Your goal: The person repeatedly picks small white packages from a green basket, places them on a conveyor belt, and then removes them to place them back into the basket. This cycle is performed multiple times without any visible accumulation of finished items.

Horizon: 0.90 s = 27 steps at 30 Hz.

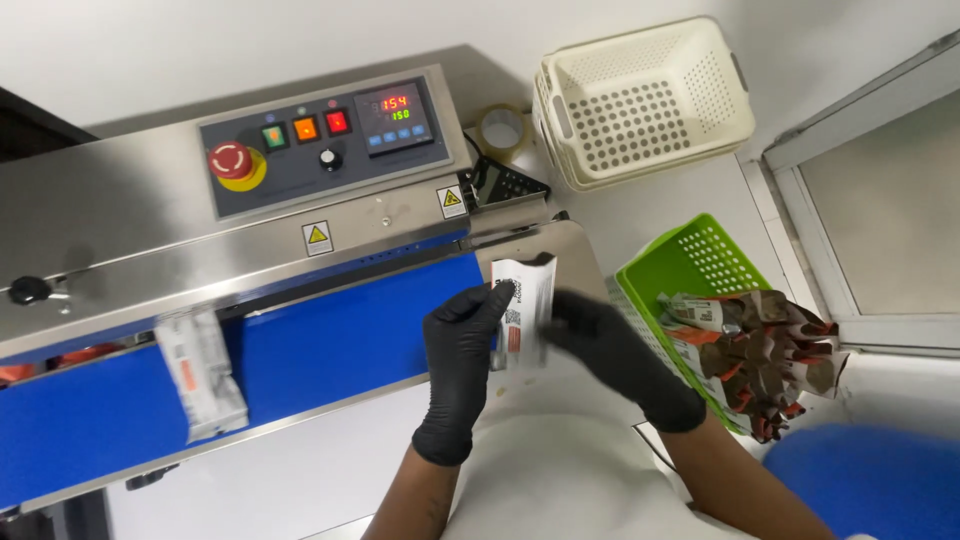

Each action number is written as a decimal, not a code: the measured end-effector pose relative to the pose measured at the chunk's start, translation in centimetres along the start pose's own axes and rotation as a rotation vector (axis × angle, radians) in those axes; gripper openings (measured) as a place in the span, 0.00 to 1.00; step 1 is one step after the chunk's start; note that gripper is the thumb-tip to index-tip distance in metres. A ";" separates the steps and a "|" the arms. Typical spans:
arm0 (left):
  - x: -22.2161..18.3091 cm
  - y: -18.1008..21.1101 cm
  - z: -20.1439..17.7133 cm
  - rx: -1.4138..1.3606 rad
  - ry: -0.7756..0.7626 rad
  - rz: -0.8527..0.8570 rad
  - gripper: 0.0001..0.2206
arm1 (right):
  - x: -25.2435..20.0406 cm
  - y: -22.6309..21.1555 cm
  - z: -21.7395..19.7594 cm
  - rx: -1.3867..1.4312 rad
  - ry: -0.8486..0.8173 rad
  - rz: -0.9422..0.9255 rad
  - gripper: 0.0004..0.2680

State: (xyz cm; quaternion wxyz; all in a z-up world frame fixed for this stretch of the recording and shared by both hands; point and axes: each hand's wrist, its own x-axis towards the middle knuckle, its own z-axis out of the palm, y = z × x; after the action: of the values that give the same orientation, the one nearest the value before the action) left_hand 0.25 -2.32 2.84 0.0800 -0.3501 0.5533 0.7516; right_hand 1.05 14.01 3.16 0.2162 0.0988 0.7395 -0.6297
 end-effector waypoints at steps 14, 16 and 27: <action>12.0 -5.4 1.0 0.018 0.073 0.132 0.08 | 13.2 6.3 1.0 -0.059 0.305 0.032 0.08; 13.3 -4.8 0.3 0.068 0.093 0.157 0.09 | 14.8 7.1 2.0 -0.040 0.305 0.036 0.10; 11.7 -6.1 -10.9 -0.001 0.309 0.251 0.04 | 11.2 3.9 3.2 0.111 0.265 0.052 0.09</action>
State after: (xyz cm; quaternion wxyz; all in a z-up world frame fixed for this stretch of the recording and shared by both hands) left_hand -0.54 -12.76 -10.64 -0.1003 -0.3896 0.5977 0.6934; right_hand -6.65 10.23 -5.61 0.1273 0.2119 0.7228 -0.6453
